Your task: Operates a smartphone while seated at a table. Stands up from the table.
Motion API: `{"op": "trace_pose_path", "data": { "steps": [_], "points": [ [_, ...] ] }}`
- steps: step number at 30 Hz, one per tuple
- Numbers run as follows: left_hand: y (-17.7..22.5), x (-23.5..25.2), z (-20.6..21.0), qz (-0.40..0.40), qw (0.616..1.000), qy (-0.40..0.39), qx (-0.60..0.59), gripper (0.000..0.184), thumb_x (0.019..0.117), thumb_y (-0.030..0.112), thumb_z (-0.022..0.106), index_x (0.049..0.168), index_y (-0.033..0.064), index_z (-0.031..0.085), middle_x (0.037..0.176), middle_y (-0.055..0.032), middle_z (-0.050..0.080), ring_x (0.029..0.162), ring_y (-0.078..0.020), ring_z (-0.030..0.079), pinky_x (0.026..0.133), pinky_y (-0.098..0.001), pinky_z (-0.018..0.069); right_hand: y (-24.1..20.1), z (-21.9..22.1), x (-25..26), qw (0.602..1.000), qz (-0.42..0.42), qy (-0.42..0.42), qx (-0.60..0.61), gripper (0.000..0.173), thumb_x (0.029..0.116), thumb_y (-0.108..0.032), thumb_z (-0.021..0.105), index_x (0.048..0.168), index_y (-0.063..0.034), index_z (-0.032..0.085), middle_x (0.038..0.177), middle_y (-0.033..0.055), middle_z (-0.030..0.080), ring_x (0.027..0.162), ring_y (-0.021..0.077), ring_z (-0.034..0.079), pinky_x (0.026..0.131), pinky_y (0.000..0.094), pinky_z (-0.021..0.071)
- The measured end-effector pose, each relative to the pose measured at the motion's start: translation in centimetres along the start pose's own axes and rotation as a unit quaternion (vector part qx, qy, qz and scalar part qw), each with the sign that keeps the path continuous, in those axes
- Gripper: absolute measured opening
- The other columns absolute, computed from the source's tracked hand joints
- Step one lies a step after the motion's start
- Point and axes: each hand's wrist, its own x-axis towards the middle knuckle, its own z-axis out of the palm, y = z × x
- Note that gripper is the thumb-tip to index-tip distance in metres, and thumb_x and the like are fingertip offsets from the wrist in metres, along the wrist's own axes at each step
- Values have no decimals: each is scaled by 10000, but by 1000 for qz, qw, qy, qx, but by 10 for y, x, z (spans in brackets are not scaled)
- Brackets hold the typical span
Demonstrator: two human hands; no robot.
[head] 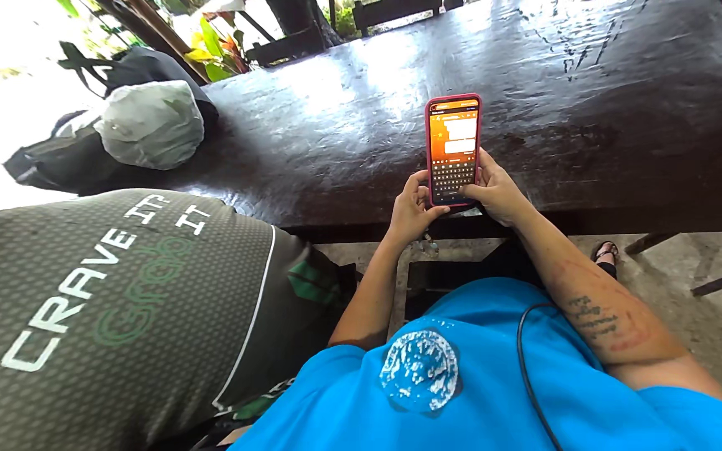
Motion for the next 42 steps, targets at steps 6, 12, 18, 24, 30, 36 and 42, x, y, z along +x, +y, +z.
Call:
{"op": "trace_pose_path", "data": {
  "steps": [6, 12, 18, 24, 30, 36, 42],
  "points": [
    [1, 2, 1, -15, 1000, -2, 16, 780, 766, -79, 823, 1428, -6, 418, 1000, -85, 718, 885, -102, 704, 813, -265, 586, -1, 0, -1, 1000, 3, 5, 4, 837, 871, 165, 529, 1598, -56, 177, 1372, 150, 598, 1141, 191, 680, 982, 340, 574],
    [3, 3, 1, -30, 999, -5, 40, 773, 771, -44, 838, 1426, 16, 433, 1028, -87, 729, 925, -125, 715, 853, -309, 591, -1, -1, -3, 1000, 2, 12, 6, 833, 875, 175, 530, 1597, -40, 177, 1384, 163, 591, 1160, 207, 673, 998, 356, 570],
    [2, 0, 1, -25, 998, -2, 49, 763, 776, -34, 831, 1422, 7, 427, 1043, -90, 729, 896, -109, 706, 808, -283, 582, -3, -1, -4, 1000, 6, 0, 11, 829, 883, 178, 509, 1602, -42, 159, 1403, 163, 573, 1178, 199, 664, 1006, 344, 563],
    [4, 1, 0, -17, 999, -10, 38, 754, 769, -68, 815, 1406, -1, 418, 1039, -73, 728, 884, -76, 697, 802, -247, 576, -4, -1, -3, 1000, 17, 4, 10, 825, 894, 161, 530, 1607, -62, 179, 1402, 156, 580, 1172, 194, 665, 995, 344, 566],
    [3, 0, -1, -10, 999, -8, 34, 763, 753, -68, 820, 1398, -4, 417, 1001, -51, 722, 832, -58, 676, 768, -227, 561, -3, -3, -2, 1000, 21, -4, 16, 831, 900, 150, 542, 1612, -77, 180, 1408, 152, 581, 1175, 201, 665, 1000, 346, 564],
    [4, -2, 1, 0, 1000, -5, 17, 750, 762, -86, 801, 1394, -6, 406, 1016, -61, 730, 870, -78, 701, 793, -243, 581, -6, -2, -2, 999, 29, -2, 23, 798, 903, 158, 512, 1603, -77, 208, 1369, 150, 606, 1124, 190, 685, 962, 339, 578],
    [2, -2, 2, 13, 1000, -11, 25, 749, 761, -71, 813, 1392, -11, 412, 1014, -70, 734, 879, -86, 709, 800, -253, 587, -6, -3, -2, 999, 24, 1, 28, 794, 900, 168, 512, 1599, -72, 221, 1367, 152, 606, 1139, 193, 679, 975, 341, 573]
  ]
}}
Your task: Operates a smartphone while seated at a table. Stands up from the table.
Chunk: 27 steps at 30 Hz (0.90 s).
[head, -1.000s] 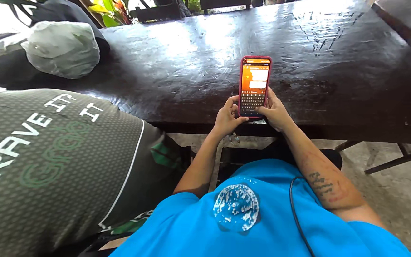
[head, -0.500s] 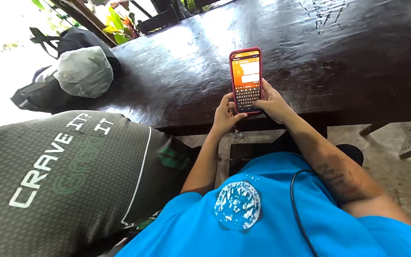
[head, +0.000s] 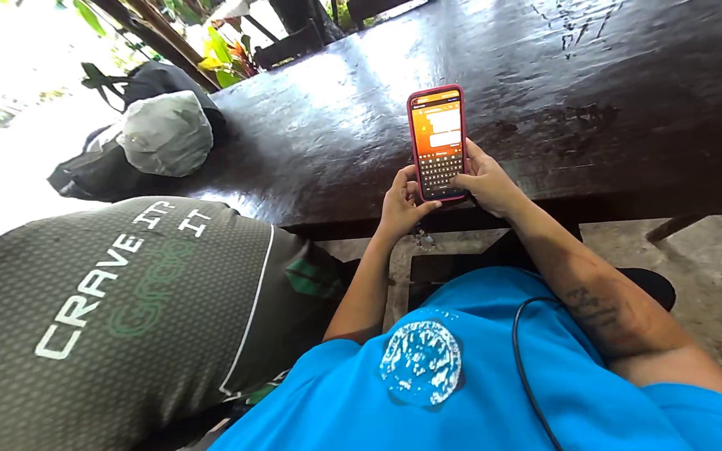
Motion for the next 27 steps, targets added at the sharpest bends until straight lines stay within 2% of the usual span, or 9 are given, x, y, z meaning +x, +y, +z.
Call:
{"op": "trace_pose_path", "data": {
  "steps": [2, 23, 27],
  "points": [
    [-2, -1, 0, 11, 1000, 5, 14, 743, 760, -43, 818, 1390, -18, 424, 991, -68, 735, 843, -77, 693, 767, -246, 572, 1, 0, 0, 1000, -7, -2, -4, 780, 899, 168, 511, 1590, -55, 228, 1358, 154, 608, 1133, 191, 680, 973, 345, 575],
    [-1, 1, 0, 5, 1000, 2, -3, 757, 754, -92, 809, 1394, -2, 414, 1019, -72, 739, 878, -93, 714, 799, -257, 589, 2, -1, 0, 1000, -6, -4, 12, 774, 915, 167, 495, 1599, -61, 211, 1367, 157, 602, 1135, 192, 680, 980, 341, 571],
    [-1, 0, 1, 5, 1000, 5, -4, 749, 754, -96, 805, 1387, -3, 417, 997, -57, 737, 838, -67, 695, 761, -228, 571, 1, 0, 0, 1000, -5, -3, 8, 774, 912, 168, 490, 1597, -60, 212, 1366, 152, 604, 1130, 185, 682, 974, 333, 573]
  ]
}}
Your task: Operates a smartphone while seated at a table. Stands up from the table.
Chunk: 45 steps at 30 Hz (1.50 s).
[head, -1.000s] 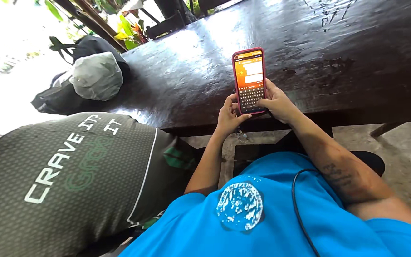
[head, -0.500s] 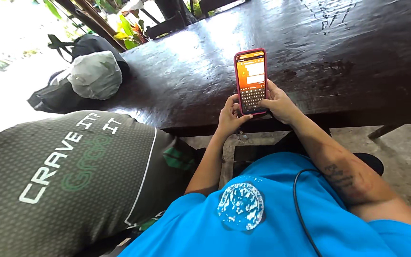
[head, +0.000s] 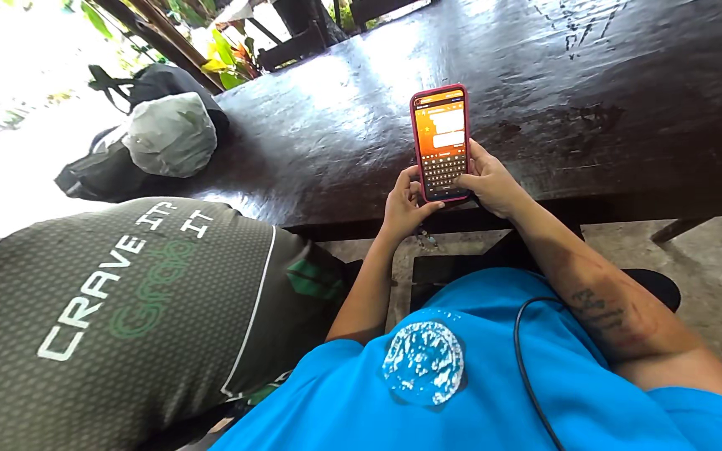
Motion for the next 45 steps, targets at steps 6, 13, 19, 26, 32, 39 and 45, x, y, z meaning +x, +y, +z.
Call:
{"op": "trace_pose_path", "data": {
  "steps": [6, 13, 19, 26, 32, 39, 45],
  "points": [
    [-3, 0, -1, 9, 1000, -1, 15, 747, 763, -54, 816, 1392, -13, 414, 1036, -87, 735, 912, -111, 716, 810, -280, 594, 1, -1, 0, 1000, 0, 0, -7, 836, 869, 211, 475, 1606, -57, 187, 1387, 159, 594, 1144, 190, 677, 975, 338, 572],
    [1, -1, -2, -2, 1000, 6, -3, 732, 760, -82, 804, 1371, -3, 410, 1017, -68, 733, 866, -82, 704, 773, -244, 580, -6, -4, -1, 997, 18, -75, -4, 1037, 804, 297, 443, 1630, -128, -16, 1507, 140, 481, 1244, 177, 625, 1034, 324, 540],
    [1, -1, 0, -1, 1000, 11, -15, 734, 752, -122, 790, 1366, -6, 405, 1062, -89, 732, 935, -118, 723, 837, -288, 598, -5, -3, -1, 996, 36, -62, -56, 1176, 782, 281, 579, 1639, -186, -76, 1551, 136, 449, 1266, 195, 621, 1041, 339, 542],
    [2, -2, 0, -1, 1000, 6, -13, 735, 759, -122, 785, 1372, -6, 398, 1048, -84, 734, 910, -107, 722, 823, -279, 597, -7, -2, -2, 997, 35, -61, -46, 1147, 793, 288, 560, 1636, -171, -68, 1541, 142, 453, 1240, 192, 634, 1020, 334, 552],
    [1, -1, 0, -4, 1000, 7, -11, 738, 761, -118, 791, 1378, -1, 403, 1053, -87, 729, 921, -112, 718, 832, -282, 595, -7, -3, -2, 997, 32, -59, -50, 1138, 792, 290, 556, 1637, -175, -48, 1534, 143, 455, 1235, 194, 636, 1009, 333, 557],
    [2, 0, 1, -6, 1000, 10, -2, 735, 756, -112, 795, 1372, -9, 407, 1043, -84, 731, 926, -112, 720, 836, -288, 597, -7, -3, -2, 997, 30, -60, -40, 1137, 788, 305, 534, 1635, -169, -58, 1533, 137, 460, 1241, 184, 632, 1018, 332, 552],
    [2, 0, 1, -8, 1000, 9, -6, 733, 760, -117, 791, 1373, -6, 406, 1041, -84, 734, 906, -106, 720, 817, -273, 594, -7, -4, -1, 997, 30, -66, -37, 1128, 789, 306, 528, 1634, -168, -50, 1526, 138, 469, 1249, 197, 629, 1027, 343, 551]
  ]
}}
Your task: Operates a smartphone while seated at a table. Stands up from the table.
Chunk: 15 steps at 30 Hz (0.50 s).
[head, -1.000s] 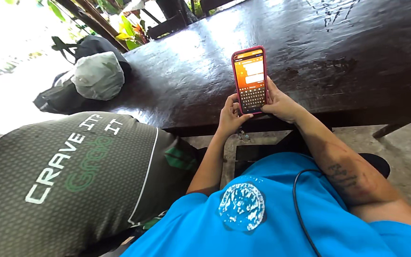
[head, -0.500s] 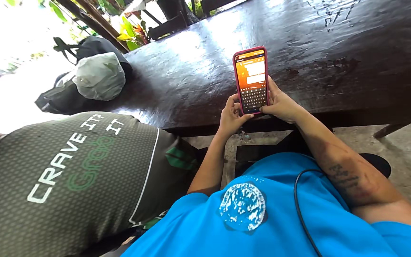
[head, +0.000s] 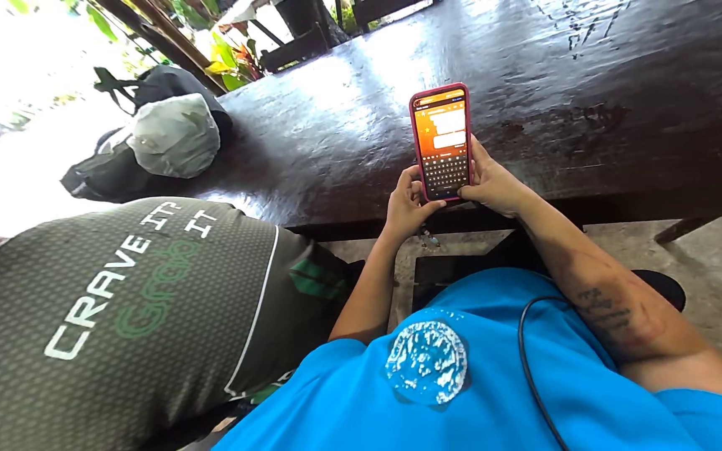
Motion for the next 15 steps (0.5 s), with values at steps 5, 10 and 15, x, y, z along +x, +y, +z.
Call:
{"op": "trace_pose_path", "data": {
  "steps": [5, 10, 15],
  "points": [
    [-1, 0, 0, 1, 1000, -1, 1, 737, 761, -116, 793, 1375, 0, 402, 1033, -79, 734, 895, -104, 719, 811, -273, 594, 1, 0, 0, 1000, 2, 9, -8, 1126, 794, 300, 535, 1636, -166, -49, 1523, 141, 468, 1244, 190, 630, 1026, 335, 547],
    [-2, 0, 0, 5, 1000, -2, -5, 745, 758, -117, 794, 1382, -4, 403, 1037, -88, 731, 918, -118, 721, 839, -289, 597, 2, 0, 1, 1000, 10, 17, -4, 1118, 801, 294, 542, 1638, -166, -40, 1519, 148, 481, 1235, 205, 640, 1021, 341, 553],
    [-2, 0, 0, 7, 1000, 0, -7, 742, 755, -120, 794, 1376, -1, 406, 1039, -87, 734, 913, -115, 723, 836, -287, 597, 1, 0, 0, 1000, 10, 16, -5, 1109, 806, 290, 536, 1637, -168, -38, 1498, 145, 500, 1217, 195, 648, 1006, 334, 559]
  ]
}}
